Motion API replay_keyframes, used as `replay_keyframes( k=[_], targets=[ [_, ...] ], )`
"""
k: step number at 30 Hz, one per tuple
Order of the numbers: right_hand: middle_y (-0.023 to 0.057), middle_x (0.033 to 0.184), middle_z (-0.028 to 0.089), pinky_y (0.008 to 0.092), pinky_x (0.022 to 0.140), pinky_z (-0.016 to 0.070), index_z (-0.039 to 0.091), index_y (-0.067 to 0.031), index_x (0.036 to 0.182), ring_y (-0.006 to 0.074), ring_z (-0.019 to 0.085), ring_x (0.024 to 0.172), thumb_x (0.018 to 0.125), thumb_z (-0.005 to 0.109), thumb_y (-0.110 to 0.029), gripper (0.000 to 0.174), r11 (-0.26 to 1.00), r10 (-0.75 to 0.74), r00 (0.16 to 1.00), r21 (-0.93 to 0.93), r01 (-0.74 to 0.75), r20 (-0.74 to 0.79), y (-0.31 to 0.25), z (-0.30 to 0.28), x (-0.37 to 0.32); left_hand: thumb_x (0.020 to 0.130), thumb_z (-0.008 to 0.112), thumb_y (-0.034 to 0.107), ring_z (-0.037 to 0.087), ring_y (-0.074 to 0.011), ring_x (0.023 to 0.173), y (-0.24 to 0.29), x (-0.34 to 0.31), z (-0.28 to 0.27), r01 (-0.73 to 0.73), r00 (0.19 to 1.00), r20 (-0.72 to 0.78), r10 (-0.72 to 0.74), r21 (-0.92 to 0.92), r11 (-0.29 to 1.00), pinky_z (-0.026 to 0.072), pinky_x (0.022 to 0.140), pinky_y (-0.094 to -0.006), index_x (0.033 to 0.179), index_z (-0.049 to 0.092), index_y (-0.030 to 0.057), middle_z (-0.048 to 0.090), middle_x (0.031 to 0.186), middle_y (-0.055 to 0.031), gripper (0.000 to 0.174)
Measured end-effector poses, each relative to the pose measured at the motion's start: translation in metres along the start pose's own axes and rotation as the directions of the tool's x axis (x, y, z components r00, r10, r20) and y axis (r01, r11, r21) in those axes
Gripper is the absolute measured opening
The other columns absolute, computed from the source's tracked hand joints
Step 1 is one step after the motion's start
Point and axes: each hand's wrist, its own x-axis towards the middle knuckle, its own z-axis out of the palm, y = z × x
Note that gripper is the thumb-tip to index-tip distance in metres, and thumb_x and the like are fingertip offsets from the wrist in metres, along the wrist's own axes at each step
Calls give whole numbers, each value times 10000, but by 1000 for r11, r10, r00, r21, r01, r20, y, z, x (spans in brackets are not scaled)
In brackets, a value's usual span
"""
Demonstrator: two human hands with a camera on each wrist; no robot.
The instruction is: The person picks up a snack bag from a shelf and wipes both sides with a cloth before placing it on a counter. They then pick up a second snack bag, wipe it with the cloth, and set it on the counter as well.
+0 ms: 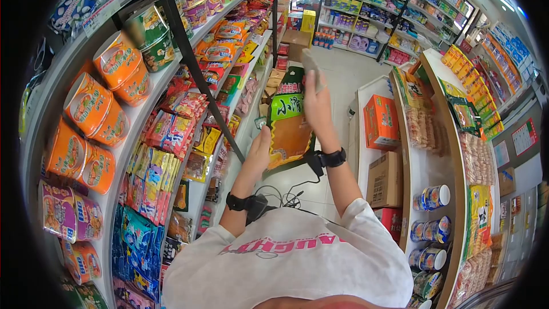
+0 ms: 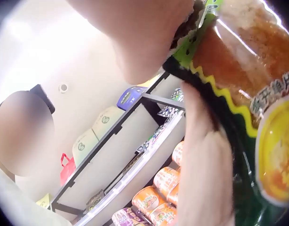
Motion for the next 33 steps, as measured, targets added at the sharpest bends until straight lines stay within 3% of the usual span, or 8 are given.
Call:
replay_keyframes(
  k=[13, 16, 17, 20, 22, 25, 32, 33],
  targets=[
    [222, 1597, 282, 509, 1197, 227, 414, -90, 1510, 433, 259, 1475, 946, 546, -159, 583, 882, -180, 824, -283, 377, 538, 12, 64, -132, 1042, 363, 581, 594, -209, 1197, -37, 25, -51, -13, 1000, -17, 0, -740, 673, 496, 1009, -371, 1413, 472, 64, 591, 1330, -88, 646],
    [212, 1578, 330, 448, 1179, 294, 416, -42, 1489, 382, 357, 1437, 989, 532, -174, 530, 883, -140, 956, -403, 238, 259, 34, 66, -92, 1052, 362, 558, 576, -194, 1213, -18, 7, -40, -93, 985, -172, 19, -434, 896, 479, 1023, -355, 1424, 456, 43, 571, 1349, -85, 641],
    [190, 1558, 369, 427, 1161, 323, 421, -36, 1482, 343, 394, 1410, 999, 541, -208, 527, 950, 173, 942, -300, -83, 287, 42, 58, -75, 1060, 367, 539, 553, -176, 1233, -18, 3, -41, -45, 976, -216, -41, -378, 925, 464, 1029, -338, 1426, 452, 19, 549, 1370, -86, 641],
    [131, 1475, 487, 379, 1112, 388, 444, -16, 1459, 245, 489, 1325, 1014, 577, -311, 550, 687, 608, 631, 78, -723, 482, 67, 30, -55, 1062, 363, 538, 534, -173, 1253, -19, -8, -55, -62, 955, -293, -43, -340, 938, 446, 1035, -327, 1424, 453, -2, 534, 1392, -99, 656],
    [97, 1393, 566, 364, 1089, 404, 472, -5, 1437, 201, 530, 1260, 1002, 610, -384, 594, 528, 460, 698, 463, -712, 549, 75, 29, -85, 1066, 362, 532, 516, -186, 1271, -25, -8, -72, -77, 925, -380, -19, -236, 969, 419, 1049, -321, 1420, 458, -14, 522, 1411, -108, 658],
    [78, 1338, 596, 339, 1040, 441, 553, -7, 1368, 166, 538, 1235, 1006, 620, -314, 479, 671, 507, 773, 388, -631, 380, 60, 51, -123, 1083, 358, 472, 491, -202, 1301, -24, -5, -87, -39, 935, -349, -63, -277, 960, 370, 1092, -321, 1452, 427, -27, 507, 1430, -137, 624],
    [121, 1229, 655, 328, 982, 467, 552, 7, 1337, 181, 593, 1141, 1006, 580, -169, 376, 904, 424, 835, -110, -413, 351, 40, 51, -130, 1067, 477, 264, 320, -313, 1450, -80, 37, -100, -408, 859, -261, 440, 169, 897, 256, 1177, -398, 1593, 88, 35, 290, 1589, -203, 694],
    [194, 1381, 555, 381, 1075, 407, 507, -29, 1411, 277, 535, 1278, 961, 569, -77, 457, 982, 175, 908, 1, -190, 381, 45, 60, -137, 1071, 459, 345, 321, -297, 1445, -59, 24, -86, -379, 907, -146, 394, 121, 917, 267, 1172, -381, 1600, 67, 54, 254, 1606, -181, 719]
  ],
)
